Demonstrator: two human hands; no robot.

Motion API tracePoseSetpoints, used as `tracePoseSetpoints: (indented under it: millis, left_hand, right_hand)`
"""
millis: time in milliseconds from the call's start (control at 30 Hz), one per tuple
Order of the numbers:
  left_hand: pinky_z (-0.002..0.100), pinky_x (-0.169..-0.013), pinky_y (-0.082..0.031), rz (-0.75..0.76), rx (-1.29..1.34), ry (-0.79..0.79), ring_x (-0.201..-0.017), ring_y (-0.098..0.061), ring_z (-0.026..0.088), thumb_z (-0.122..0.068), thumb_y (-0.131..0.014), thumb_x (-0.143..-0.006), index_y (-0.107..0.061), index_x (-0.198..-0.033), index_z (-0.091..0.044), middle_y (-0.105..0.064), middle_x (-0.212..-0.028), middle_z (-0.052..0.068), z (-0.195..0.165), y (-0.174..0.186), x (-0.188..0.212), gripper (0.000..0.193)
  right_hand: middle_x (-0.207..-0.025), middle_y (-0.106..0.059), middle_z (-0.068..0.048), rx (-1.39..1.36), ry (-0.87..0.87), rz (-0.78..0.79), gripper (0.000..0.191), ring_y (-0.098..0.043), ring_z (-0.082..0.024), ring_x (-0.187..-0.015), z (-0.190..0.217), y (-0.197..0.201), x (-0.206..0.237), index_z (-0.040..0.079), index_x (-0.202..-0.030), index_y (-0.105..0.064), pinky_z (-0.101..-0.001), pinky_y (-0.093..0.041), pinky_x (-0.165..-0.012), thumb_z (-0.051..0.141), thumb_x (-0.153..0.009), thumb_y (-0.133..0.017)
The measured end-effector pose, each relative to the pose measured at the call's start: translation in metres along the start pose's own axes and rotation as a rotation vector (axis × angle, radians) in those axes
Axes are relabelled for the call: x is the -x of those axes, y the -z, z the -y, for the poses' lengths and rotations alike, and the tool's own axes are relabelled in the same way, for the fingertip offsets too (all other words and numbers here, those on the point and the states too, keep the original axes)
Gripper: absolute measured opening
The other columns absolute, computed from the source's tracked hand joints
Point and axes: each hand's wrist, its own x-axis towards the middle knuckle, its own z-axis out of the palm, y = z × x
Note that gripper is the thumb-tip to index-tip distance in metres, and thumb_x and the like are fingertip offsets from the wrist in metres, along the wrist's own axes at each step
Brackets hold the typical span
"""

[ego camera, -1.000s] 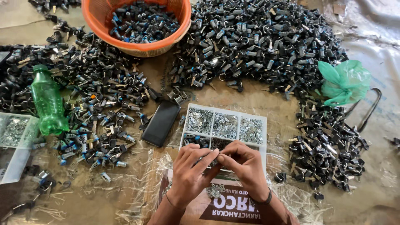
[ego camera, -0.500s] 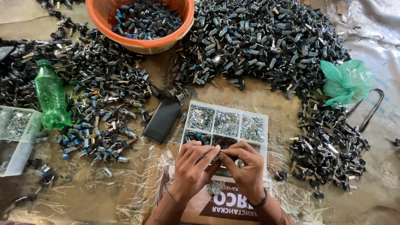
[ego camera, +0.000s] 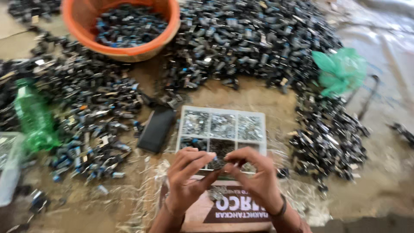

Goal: The person picks small metal springs and contact parts from a compartment tray and presses them by hand into cylindrical metal-rubber caps, placing each finished assembly into piles on the table. They occasionally reach into a large pile of parts to gather more components and continue the same assembly cycle.

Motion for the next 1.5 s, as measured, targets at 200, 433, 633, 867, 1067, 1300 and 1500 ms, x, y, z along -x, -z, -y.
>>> tracePoseSetpoints:
  millis: [200, 433, 633, 867, 1067, 1300, 1500]
  left_hand:
    - [0.041, -0.089, -0.057, 0.124, 0.078, -0.099, -0.09, -0.07, 0.025, -0.015, -0.094, -0.07, -0.073, -0.102, -0.008, -0.072, -0.097, 0.005, -0.029, 0.007, 0.014, 0.038]
    - [0.038, -0.087, -0.061, 0.244, 0.208, -0.155, -0.089, -0.074, 0.021, -0.017, -0.093, -0.072, -0.077, -0.106, -0.007, -0.074, -0.098, 0.007, -0.052, 0.008, 0.061, 0.039]
    - [0.035, -0.083, -0.06, 0.212, 0.238, 0.019, -0.093, -0.071, 0.024, -0.018, -0.093, -0.072, -0.073, -0.112, -0.005, -0.07, -0.105, 0.01, -0.046, 0.005, 0.106, 0.047]
    - [0.034, -0.084, -0.06, 0.126, 0.2, 0.293, -0.098, -0.073, 0.026, -0.01, -0.094, -0.072, -0.073, -0.115, -0.003, -0.071, -0.112, 0.013, -0.048, 0.031, 0.142, 0.048]
    - [0.031, -0.081, -0.062, 0.057, 0.16, 0.335, -0.094, -0.072, 0.022, -0.01, -0.094, -0.072, -0.073, -0.112, -0.004, -0.071, -0.109, 0.01, -0.054, 0.034, 0.146, 0.045]
    - [0.034, -0.084, -0.06, 0.155, 0.188, 0.223, -0.097, -0.071, 0.025, -0.012, -0.095, -0.069, -0.073, -0.112, -0.005, -0.072, -0.109, 0.01, -0.056, 0.015, 0.138, 0.049]
    - [0.035, -0.084, -0.06, 0.254, 0.239, 0.18, -0.097, -0.071, 0.025, -0.013, -0.095, -0.072, -0.073, -0.113, -0.006, -0.072, -0.109, 0.009, -0.057, -0.001, 0.128, 0.047]
  right_hand:
    - [-0.101, -0.073, -0.006, -0.484, -0.229, 0.128, 0.022, -0.069, -0.012, -0.092, 0.026, 0.0, 0.055, -0.003, -0.113, -0.072, -0.0284, -0.057, -0.082, 0.005, -0.093, -0.076]
    - [-0.102, -0.069, -0.005, -1.182, -0.517, 0.182, 0.022, -0.065, -0.013, -0.098, 0.022, -0.013, 0.12, -0.001, -0.11, -0.063, -0.0293, -0.052, -0.09, 0.006, -0.093, -0.076]
    - [-0.095, -0.074, -0.007, -0.169, -0.265, -0.197, 0.014, -0.07, -0.016, -0.088, 0.018, -0.008, 0.148, 0.001, -0.101, -0.072, -0.0293, -0.057, -0.079, 0.007, -0.089, -0.076]
    - [-0.092, -0.07, -0.007, 0.62, 0.08, -0.189, 0.017, -0.068, -0.024, -0.081, 0.008, -0.017, 0.17, 0.004, -0.093, -0.074, -0.0352, -0.056, -0.073, 0.009, -0.081, -0.084]
    - [-0.106, -0.068, -0.01, 0.774, -0.005, -0.16, 0.044, -0.066, -0.028, -0.092, 0.0, -0.004, 0.183, 0.001, -0.115, -0.074, -0.0398, -0.056, -0.079, 0.024, -0.08, -0.086]
    - [-0.111, -0.06, -0.015, 0.833, -0.026, -0.158, 0.078, -0.059, -0.032, -0.098, -0.011, -0.005, 0.182, -0.004, -0.131, -0.065, -0.0427, -0.052, -0.083, 0.043, -0.073, -0.086]
    - [-0.106, -0.061, -0.01, 0.801, 0.034, -0.13, 0.065, -0.057, -0.026, -0.088, -0.031, -0.003, 0.191, -0.001, -0.123, -0.072, -0.0374, -0.051, -0.075, 0.04, -0.075, -0.088]
